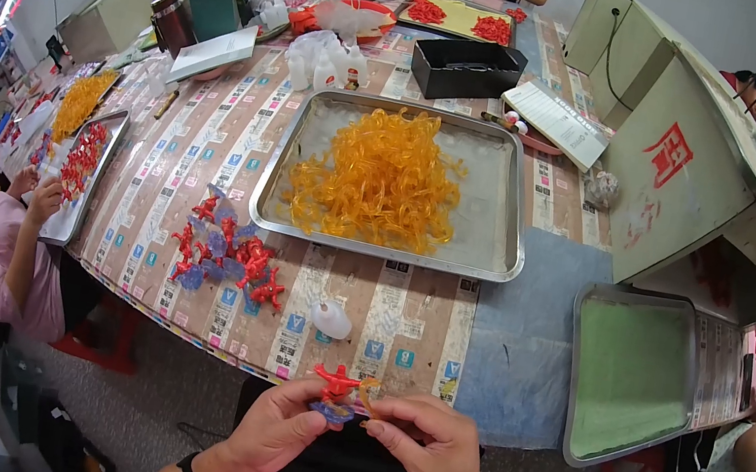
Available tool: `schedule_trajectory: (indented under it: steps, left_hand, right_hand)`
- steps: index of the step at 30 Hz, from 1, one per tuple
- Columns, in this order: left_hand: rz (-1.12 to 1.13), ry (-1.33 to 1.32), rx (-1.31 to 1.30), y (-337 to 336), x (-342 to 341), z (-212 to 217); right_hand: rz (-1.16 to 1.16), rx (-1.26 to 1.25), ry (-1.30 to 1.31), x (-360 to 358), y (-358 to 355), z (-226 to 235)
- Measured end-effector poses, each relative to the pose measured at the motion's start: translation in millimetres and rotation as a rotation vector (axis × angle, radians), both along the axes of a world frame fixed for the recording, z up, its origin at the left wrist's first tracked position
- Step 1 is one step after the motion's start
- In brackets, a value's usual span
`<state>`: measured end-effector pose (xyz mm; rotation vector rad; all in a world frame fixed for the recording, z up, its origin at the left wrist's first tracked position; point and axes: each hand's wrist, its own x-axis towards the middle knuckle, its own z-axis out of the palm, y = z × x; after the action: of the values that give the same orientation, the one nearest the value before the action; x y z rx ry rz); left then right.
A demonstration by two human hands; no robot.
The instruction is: Assembling small plastic/rubber components at a factory workbench using glue.
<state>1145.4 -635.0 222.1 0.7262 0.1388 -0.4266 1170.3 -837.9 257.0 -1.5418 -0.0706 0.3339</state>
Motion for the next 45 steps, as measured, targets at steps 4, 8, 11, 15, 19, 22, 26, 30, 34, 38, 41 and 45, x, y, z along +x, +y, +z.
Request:
schedule_trajectory:
  steps: [4, 8, 11, 15, 19, 22, 26, 30, 34, 38, 41, 45]
  left_hand:
    - [-0.019, -0.096, 0.097, -2, 0, 1]
    - [-0.012, -0.141, 0.137, -5, 1, 1]
    - [0.001, -0.196, 0.161, -5, -1, -1]
    - [-0.021, -0.253, 0.204, -4, 2, 2]
    - [-0.017, -0.286, 0.217, -5, 1, 3]
    - [-0.012, -0.319, 0.243, -3, -1, 0]
    - [0.007, -0.328, 0.238, -3, -1, -4]
    - [0.004, -0.353, 0.269, -3, -3, -2]
    - [-0.019, -0.358, 0.293, -4, -2, -1]
    - [-0.006, -0.335, 0.251, -6, -2, 1]
    - [-0.023, -0.335, 0.264, -5, -2, 1]
    - [-0.02, -0.278, 0.28, -7, -4, 1]
  right_hand:
    - [0.061, -0.151, -0.233, 3, 0, 5]
    - [0.072, -0.197, -0.275, 3, 0, 12]
    - [0.08, -0.24, -0.334, 3, 0, 13]
    - [0.053, -0.266, -0.238, 0, 0, 22]
    - [0.058, -0.349, -0.352, 0, 0, 20]
    - [0.065, -0.375, -0.393, -1, 1, 20]
    - [0.047, -0.393, -0.428, -2, 5, 19]
    - [0.077, -0.413, -0.434, -2, 4, 20]
    - [0.131, -0.396, -0.458, -1, 0, 19]
    - [0.147, -0.389, -0.46, 2, -1, 18]
    - [0.152, -0.377, -0.457, 4, -1, 16]
    - [0.165, -0.398, -0.468, 4, 2, 17]
